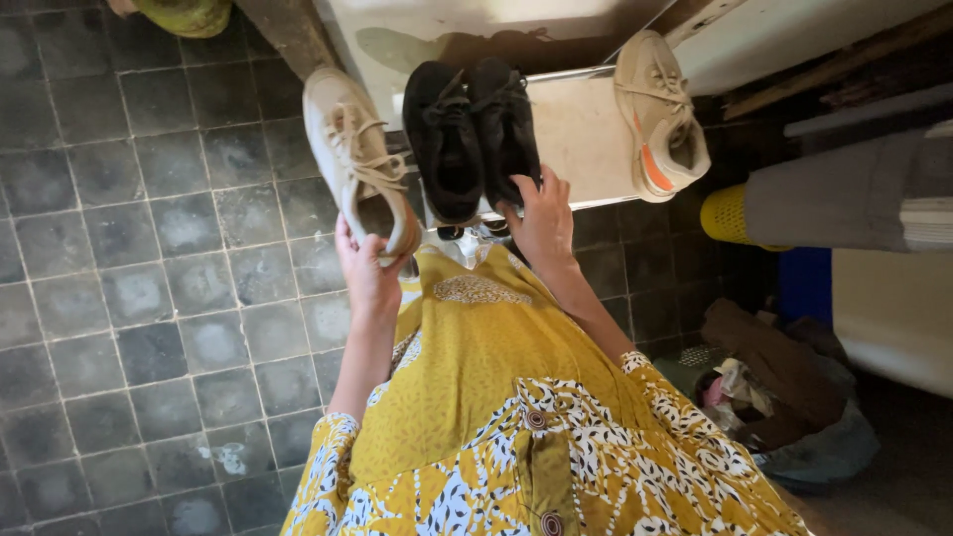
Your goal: Organizing shoes by placing them onto a shoe rack
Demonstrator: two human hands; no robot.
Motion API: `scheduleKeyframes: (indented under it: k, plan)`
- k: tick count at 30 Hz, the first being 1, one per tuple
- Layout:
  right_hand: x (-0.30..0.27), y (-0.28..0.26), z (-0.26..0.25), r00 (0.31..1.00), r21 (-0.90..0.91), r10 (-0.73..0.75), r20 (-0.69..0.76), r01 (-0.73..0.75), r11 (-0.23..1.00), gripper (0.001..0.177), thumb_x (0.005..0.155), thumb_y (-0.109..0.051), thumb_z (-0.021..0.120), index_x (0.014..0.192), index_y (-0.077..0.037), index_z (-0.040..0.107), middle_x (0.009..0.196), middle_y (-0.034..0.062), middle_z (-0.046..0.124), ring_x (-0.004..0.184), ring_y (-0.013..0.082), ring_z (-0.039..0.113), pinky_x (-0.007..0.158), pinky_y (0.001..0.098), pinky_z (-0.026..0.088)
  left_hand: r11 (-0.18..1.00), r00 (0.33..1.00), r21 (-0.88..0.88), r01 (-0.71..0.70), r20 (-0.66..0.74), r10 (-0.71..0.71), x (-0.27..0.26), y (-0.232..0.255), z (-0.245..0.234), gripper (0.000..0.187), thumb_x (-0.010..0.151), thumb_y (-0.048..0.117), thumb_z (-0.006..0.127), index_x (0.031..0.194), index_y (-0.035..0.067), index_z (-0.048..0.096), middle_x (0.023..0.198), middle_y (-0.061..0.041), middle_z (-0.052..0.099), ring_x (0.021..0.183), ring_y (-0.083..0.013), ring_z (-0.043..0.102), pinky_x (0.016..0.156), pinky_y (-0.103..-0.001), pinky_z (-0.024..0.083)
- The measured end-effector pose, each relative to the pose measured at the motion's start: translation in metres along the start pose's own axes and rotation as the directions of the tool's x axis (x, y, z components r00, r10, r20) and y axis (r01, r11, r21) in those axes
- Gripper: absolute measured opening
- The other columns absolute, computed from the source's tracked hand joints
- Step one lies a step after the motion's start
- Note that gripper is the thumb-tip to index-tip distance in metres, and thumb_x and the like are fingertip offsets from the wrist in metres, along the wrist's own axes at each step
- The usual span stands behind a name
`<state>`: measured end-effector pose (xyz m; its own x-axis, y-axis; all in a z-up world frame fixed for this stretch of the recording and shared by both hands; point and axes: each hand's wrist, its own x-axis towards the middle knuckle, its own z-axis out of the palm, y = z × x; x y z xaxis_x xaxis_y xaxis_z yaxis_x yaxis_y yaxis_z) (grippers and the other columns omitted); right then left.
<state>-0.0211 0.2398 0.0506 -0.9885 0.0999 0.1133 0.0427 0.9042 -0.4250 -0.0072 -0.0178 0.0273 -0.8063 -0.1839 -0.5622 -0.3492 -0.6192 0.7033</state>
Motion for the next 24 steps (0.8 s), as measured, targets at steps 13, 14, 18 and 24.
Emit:
scheduleKeyframes:
  k: [13, 14, 18, 24]
  plan:
    - [-0.015, 0.064, -0.092, 0.997, 0.276, -0.075, -0.005, 0.074, 0.958, 0.058, 0.085, -0.028, 0.087, 0.136, -0.014, 0.063, 0.162, 0.0182, 0.038, 0.137, 0.0368, 0.051, 0.111, 0.0467, 0.046, 0.998, 0.991, -0.038, -0.048, 0.123, 0.053, -0.066, 0.023, 0.109, 0.085, 0.078, -0.001, 0.051, 0.157, 0.023, 0.03, 0.143, -0.004, 0.051, 0.122, -0.0252, 0.059, 0.084, -0.045, 0.057]
    - [-0.014, 0.066, -0.101, 0.996, 0.359, -0.079, 0.029, 0.063, 0.931, 0.061, 0.086, -0.034, 0.085, 0.139, -0.015, 0.061, 0.162, 0.0167, 0.04, 0.135, 0.0343, 0.055, 0.109, 0.0441, 0.048, 0.996, 0.979, -0.086, -0.037, 0.195, 0.053, -0.069, 0.016, 0.12, 0.084, 0.08, -0.003, 0.05, 0.158, 0.021, 0.029, 0.144, -0.005, 0.051, 0.124, -0.0252, 0.06, 0.089, -0.044, 0.06]
    - [-0.008, 0.082, -0.114, 0.976, 0.73, -0.121, 0.182, -0.052, 0.682, 0.083, 0.089, -0.053, 0.076, 0.153, -0.014, 0.043, 0.16, 0.0128, 0.046, 0.132, 0.0263, 0.06, 0.1, 0.036, 0.053, 0.996, 0.947, -0.09, 0.004, 0.32, 0.025, -0.078, -0.019, 0.163, 0.082, 0.085, -0.005, 0.05, 0.16, 0.019, 0.029, 0.145, -0.007, 0.05, 0.125, -0.0222, 0.059, 0.094, -0.039, 0.059]
    - [-0.001, 0.132, -0.097, 0.965, 0.809, -0.147, 0.218, -0.094, 0.581, 0.092, 0.093, -0.055, 0.072, 0.159, -0.003, 0.037, 0.151, 0.0144, 0.054, 0.133, 0.0247, 0.057, 0.101, 0.0353, 0.053, 0.996, 0.914, 0.087, -0.018, 0.405, -0.019, -0.081, -0.084, 0.214, 0.083, 0.082, -0.001, 0.057, 0.16, 0.011, 0.03, 0.144, -0.011, 0.05, 0.118, -0.0232, 0.056, 0.083, -0.034, 0.052]
